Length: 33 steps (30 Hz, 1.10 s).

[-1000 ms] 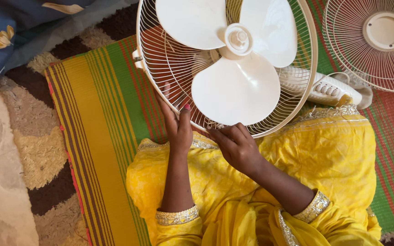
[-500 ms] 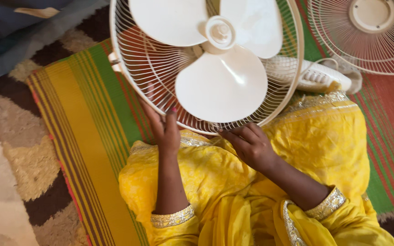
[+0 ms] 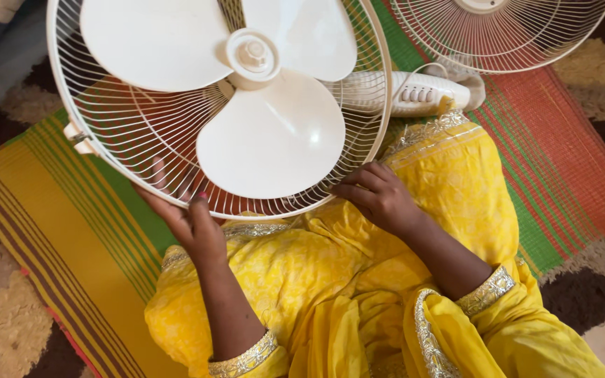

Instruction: The person assembles a white pedestal fan by attaching the front grille to the fan head and securing it with a central nut. They then tie the fan's power cord to the handle using a white string.

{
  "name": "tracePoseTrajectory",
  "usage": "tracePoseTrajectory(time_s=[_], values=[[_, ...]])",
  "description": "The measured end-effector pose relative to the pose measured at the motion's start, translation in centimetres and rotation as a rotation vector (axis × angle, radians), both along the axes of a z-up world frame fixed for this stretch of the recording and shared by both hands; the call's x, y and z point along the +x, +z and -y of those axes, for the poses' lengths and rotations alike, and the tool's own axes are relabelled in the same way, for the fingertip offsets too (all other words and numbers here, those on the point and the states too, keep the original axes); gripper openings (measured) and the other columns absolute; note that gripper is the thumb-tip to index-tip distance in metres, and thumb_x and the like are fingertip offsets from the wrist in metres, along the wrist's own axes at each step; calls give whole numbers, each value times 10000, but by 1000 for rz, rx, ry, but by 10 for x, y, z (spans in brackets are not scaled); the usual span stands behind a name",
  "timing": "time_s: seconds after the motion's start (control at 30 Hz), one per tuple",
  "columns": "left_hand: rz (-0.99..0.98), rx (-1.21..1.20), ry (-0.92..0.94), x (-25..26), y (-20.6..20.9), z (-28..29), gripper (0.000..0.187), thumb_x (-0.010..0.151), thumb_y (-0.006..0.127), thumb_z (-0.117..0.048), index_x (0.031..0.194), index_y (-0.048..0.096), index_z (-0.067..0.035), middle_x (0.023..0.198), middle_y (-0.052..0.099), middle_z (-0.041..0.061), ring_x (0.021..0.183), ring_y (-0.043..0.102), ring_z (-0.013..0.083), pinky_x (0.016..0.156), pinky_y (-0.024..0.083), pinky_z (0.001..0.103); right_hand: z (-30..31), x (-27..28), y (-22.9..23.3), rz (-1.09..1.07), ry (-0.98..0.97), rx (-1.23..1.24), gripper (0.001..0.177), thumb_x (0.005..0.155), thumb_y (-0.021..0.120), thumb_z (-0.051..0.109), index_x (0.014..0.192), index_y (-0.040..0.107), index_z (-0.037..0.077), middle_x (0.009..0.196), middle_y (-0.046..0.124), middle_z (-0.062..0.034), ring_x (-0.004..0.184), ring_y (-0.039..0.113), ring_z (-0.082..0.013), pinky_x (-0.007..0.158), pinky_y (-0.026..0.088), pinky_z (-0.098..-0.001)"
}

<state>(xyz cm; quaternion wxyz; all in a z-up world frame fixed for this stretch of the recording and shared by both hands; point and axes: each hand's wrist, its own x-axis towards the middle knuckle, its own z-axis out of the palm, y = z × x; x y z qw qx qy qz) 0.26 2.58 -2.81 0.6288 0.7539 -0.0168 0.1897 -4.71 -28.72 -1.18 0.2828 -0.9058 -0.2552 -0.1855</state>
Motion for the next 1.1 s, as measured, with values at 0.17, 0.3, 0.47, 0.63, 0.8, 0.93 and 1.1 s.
tracePoseTrajectory(time_s=[0.17, 0.3, 0.47, 0.63, 0.8, 0.93, 1.1], values=[[-61, -85, 1, -2, 5, 1, 931, 953, 434, 143, 1718, 12, -179, 1778, 340, 125, 909, 457, 75, 764, 419, 192, 9, 7, -8, -3, 26, -20, 321, 776, 727, 10, 1067, 775, 137, 1023, 706, -20, 974, 650, -237, 845, 530, -375], [-73, -129, -6, -3, 8, 2, 942, 939, 432, 136, 1718, 9, -180, 1782, 320, 122, 875, 412, 70, 728, 406, 188, 14, 10, -14, -45, 62, -3, 313, 769, 753, 12, 1052, 788, 144, 1016, 714, -17, 967, 653, -234, 851, 542, -376], [-31, -62, -16, -5, 0, -1, 930, 967, 449, 131, 1718, -9, -173, 1734, 303, 130, 1099, 504, 108, 1046, 444, 257, 21, 18, -18, -94, 109, 96, 234, 781, 810, 55, 994, 799, 151, 1030, 745, -14, 932, 669, -227, 829, 564, -364], [-45, -59, -20, -5, 2, 1, 942, 927, 447, 104, 1710, -13, -147, 1781, 301, 170, 1224, 551, 176, 1158, 442, 362, 27, 26, -21, -139, 128, 165, 210, 769, 838, 105, 967, 810, 167, 988, 747, -2, 909, 673, -213, 818, 568, -357], [-16, -57, -36, -4, 3, 2, 972, 906, 445, 112, 1724, -15, -140, 1741, 291, 186, 1295, 541, 191, 1220, 420, 380, 32, 29, -28, -170, 157, 212, 205, 773, 857, 129, 967, 806, 171, 983, 747, 3, 928, 678, -209, 840, 569, -358], [-23, -41, -19, -5, 4, 2, 950, 899, 437, 117, 1698, -11, -136, 1754, 310, 187, 1300, 528, 187, 1221, 417, 386, 44, 34, -30, -277, 68, 249, 358, 712, 910, 226, 1040, 790, 146, 1040, 725, -35, 1000, 668, -240, 888, 553, -380], [-31, -41, -14, -5, 5, 3, 923, 926, 439, 112, 1686, -18, -142, 1739, 305, 184, 1203, 556, 161, 1190, 450, 360, 48, 40, -23, -374, -47, 331, 574, 654, 945, 324, 1156, 757, 119, 1205, 647, -73, 1172, 623, -263, 1015, 522, -397]])
